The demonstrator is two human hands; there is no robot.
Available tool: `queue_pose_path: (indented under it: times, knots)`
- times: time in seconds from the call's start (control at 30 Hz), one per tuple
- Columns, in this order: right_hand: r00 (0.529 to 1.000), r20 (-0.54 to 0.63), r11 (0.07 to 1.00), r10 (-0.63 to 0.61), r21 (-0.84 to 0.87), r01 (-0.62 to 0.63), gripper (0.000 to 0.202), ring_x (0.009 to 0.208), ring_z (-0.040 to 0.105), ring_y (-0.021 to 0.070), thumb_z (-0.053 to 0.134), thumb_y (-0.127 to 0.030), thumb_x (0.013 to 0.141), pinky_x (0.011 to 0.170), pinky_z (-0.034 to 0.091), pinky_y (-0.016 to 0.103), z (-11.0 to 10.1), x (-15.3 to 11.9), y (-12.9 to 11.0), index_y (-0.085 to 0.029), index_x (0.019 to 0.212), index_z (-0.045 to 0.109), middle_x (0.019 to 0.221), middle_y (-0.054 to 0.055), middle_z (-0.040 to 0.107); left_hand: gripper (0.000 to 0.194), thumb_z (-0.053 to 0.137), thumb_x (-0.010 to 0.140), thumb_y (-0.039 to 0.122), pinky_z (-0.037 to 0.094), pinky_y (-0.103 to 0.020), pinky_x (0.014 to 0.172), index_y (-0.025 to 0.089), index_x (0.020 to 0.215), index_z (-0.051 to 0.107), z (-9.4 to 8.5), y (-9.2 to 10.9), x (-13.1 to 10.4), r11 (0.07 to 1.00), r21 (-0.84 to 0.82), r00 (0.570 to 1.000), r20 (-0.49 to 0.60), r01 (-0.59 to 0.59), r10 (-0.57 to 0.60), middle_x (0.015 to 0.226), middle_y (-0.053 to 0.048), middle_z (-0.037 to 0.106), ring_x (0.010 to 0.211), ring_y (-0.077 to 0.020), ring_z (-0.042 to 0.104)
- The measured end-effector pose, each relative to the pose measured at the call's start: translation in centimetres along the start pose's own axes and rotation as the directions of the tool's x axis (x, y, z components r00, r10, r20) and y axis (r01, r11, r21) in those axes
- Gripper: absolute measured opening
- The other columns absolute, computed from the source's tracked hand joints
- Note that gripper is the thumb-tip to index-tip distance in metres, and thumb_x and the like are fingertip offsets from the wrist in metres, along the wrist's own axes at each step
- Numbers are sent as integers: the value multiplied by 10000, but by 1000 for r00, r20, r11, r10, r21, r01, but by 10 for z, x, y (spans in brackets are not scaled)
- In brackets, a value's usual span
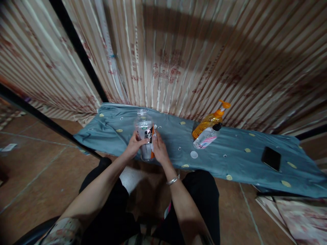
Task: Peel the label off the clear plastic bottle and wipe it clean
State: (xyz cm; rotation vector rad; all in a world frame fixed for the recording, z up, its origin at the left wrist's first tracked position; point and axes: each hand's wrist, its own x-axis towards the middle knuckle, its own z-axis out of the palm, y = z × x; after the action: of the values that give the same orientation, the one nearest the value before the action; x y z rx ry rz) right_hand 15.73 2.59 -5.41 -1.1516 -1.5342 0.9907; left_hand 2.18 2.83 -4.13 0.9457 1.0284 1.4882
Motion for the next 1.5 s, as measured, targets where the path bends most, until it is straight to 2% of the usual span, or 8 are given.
queue_pose_path:
  times: [0.2, 0.37, 0.53, 0.8, 1.0, 1.13, 1.23, 1.5]
  knots:
    - [992, -48, 991, -118, -72, 115, 588, 1411, 370, 200, 351, -499, 964, 1187, 273, 409, 7, -34, -10, -213, 1478, 349, 1526, 74, 401, 558, 867, 533, 298, 498, -300, 752, 191, 962, 526, -4, -5, 3, 1000, 28, 999, -39, -9, 10, 837, 16, 649, 756, -166, 624]
    - [950, -39, 932, -310, -208, 296, 534, 1461, 263, 183, 317, -431, 984, 1212, 211, 426, -3, -10, -44, -241, 1482, 337, 1583, 53, 289, 624, 847, 550, 344, 477, -353, 924, 201, 1081, 554, 3, -11, -3, 999, -29, 1000, 26, 17, -17, 1039, -39, 680, 1001, -236, 638]
    - [958, 17, 933, -287, -221, 284, 530, 1460, 264, 185, 310, -448, 983, 1209, 217, 430, -11, 17, -41, -249, 1473, 355, 1568, 49, 323, 643, 750, 658, 425, 489, -383, 924, 211, 1218, 518, 4, -5, -7, 992, -105, 995, 66, 75, -68, 1121, -60, 671, 1035, -251, 642]
    - [938, 98, 893, -332, -287, 346, 526, 1484, 185, 179, 293, -377, 995, 1223, 184, 443, 3, -22, -41, -268, 1509, 279, 1601, 34, 237, 575, 849, 517, 318, 479, -348, 879, 183, 1010, 584, -7, -2, -1, 999, -45, 1000, 18, 24, -24, 929, -29, 686, 912, -215, 645]
    - [913, 91, 873, -397, -271, 407, 517, 1483, 190, 193, 295, -452, 987, 1220, 165, 467, -8, 18, -66, -271, 1467, 368, 1571, 21, 316, 700, 895, 393, 218, 480, -350, 859, 170, 1013, 573, 2, -5, -8, 1000, 17, 998, 57, 13, -14, 916, -19, 682, 889, -215, 639]
    - [967, 35, 966, -251, -47, 252, 627, 1348, 447, 204, 318, -615, 939, 1169, 296, 420, -14, 40, -50, -216, 1399, 467, 1432, 74, 517, 673, 890, 409, 175, 486, -338, 836, 180, 1004, 574, 0, -1, -9, 999, 41, 999, 44, 1, -3, 909, -4, 669, 842, -191, 630]
    - [996, 16, 995, -86, 60, 85, 714, 1309, 491, 222, 342, -717, 873, 1148, 325, 422, -11, 34, -22, -200, 1320, 550, 1365, 85, 580, 669, 888, 420, 186, 489, -335, 833, 187, 1008, 569, -4, 2, -6, 1000, 26, 1000, 29, -11, 11, 911, 1, 665, 842, -187, 628]
    - [963, -18, 896, 269, 370, -243, 547, 1198, 587, 236, 520, -635, 825, 1102, 383, 441, 10, -13, 31, -220, 1154, 652, 1234, 66, 676, 637, 862, 446, 238, 492, -330, 784, 196, 997, 544, -10, 15, -2, 998, -47, 999, -31, -40, 39, 887, 10, 652, 789, -176, 619]
